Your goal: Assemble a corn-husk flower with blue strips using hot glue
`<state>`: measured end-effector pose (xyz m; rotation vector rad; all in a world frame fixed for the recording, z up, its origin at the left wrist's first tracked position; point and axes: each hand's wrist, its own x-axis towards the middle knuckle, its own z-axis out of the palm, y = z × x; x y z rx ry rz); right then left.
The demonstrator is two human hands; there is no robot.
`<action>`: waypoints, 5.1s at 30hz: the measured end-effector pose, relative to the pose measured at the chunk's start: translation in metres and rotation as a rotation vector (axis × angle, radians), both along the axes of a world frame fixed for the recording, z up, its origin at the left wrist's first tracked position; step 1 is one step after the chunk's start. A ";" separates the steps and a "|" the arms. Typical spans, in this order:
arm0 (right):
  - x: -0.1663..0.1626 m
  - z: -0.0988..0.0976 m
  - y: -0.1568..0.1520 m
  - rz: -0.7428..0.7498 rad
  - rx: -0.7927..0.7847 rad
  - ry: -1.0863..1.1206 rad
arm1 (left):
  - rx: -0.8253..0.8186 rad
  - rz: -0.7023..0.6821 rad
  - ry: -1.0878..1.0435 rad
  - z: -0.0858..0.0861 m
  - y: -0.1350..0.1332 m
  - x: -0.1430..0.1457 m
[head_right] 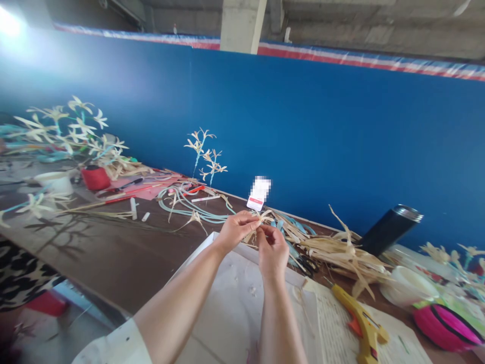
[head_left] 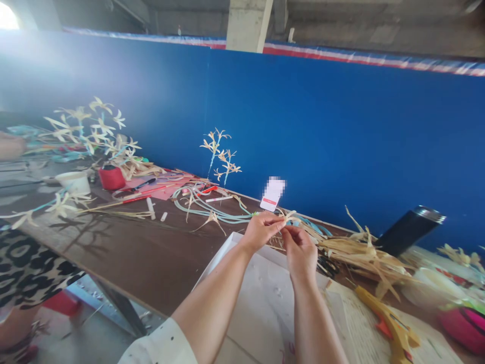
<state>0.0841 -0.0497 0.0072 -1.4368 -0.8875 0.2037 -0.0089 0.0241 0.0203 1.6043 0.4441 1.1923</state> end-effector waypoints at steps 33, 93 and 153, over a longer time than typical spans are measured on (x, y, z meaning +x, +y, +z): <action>0.000 -0.001 -0.002 -0.082 -0.027 -0.175 | 0.248 0.125 -0.060 -0.003 0.002 0.004; 0.008 -0.007 0.004 -0.163 -0.009 -0.036 | 0.080 0.007 -0.040 -0.009 -0.004 0.000; 0.004 -0.009 0.003 -0.038 -0.103 -0.210 | 0.407 0.216 -0.034 -0.010 0.000 0.007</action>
